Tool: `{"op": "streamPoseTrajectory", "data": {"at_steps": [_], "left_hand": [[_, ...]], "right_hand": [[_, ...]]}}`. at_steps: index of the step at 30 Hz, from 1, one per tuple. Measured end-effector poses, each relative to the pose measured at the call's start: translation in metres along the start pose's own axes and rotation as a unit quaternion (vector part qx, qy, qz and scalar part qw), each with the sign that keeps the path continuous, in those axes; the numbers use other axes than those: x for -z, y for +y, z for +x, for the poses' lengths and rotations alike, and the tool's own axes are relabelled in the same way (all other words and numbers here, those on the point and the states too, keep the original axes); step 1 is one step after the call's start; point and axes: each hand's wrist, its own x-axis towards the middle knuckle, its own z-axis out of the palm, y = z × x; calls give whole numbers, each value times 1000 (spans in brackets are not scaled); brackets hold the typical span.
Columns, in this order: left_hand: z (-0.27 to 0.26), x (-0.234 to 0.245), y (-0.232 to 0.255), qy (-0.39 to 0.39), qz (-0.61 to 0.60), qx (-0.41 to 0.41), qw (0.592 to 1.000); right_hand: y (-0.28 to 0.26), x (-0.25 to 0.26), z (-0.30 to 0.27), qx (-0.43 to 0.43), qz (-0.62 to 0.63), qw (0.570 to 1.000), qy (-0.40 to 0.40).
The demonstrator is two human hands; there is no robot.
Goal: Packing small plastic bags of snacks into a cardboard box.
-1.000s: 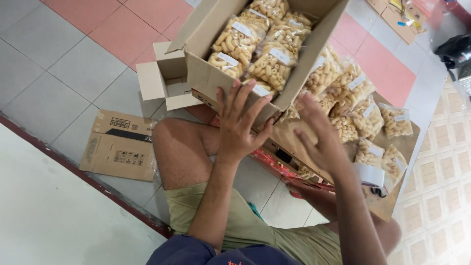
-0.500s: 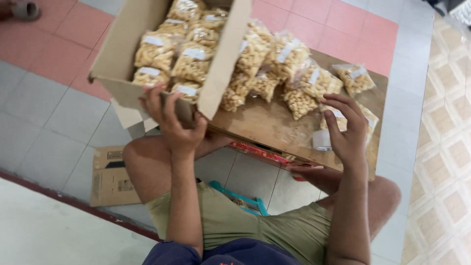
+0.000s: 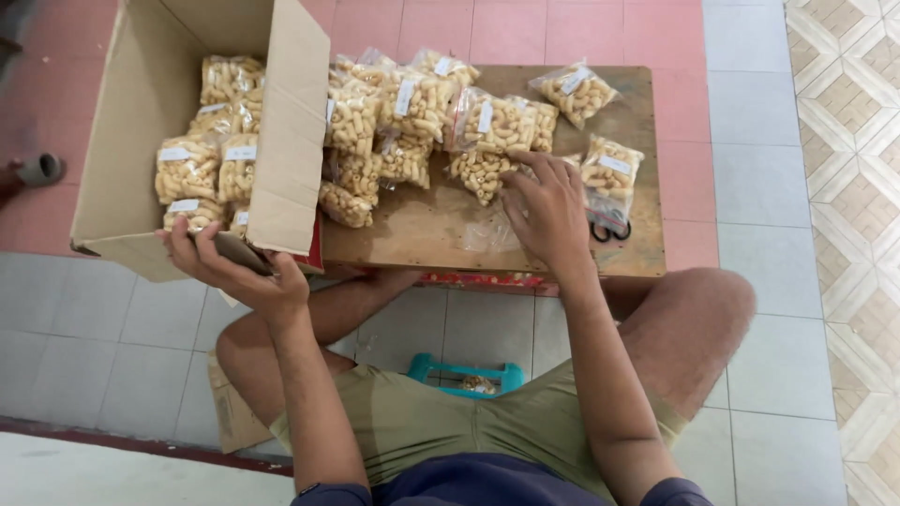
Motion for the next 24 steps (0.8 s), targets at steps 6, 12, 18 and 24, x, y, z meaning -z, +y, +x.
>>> {"op": "streamPoseTrajectory", "data": {"at_steps": [6,12,18,24], "left_hand": [[3,6,0,-33,-15,0,999],[3,3,4,-31,4,-7,1000],[6,3,9,-21,13,-7,1000],[8,6,6,-38,8,-12,999]], "right_hand": [[31,20,-13,-63,301,929,204],[68,22,-47,-333,192,923,35],[78,5,-49,-340,209,916,-43],[65,7,-40,-242,277,912,182]]}}
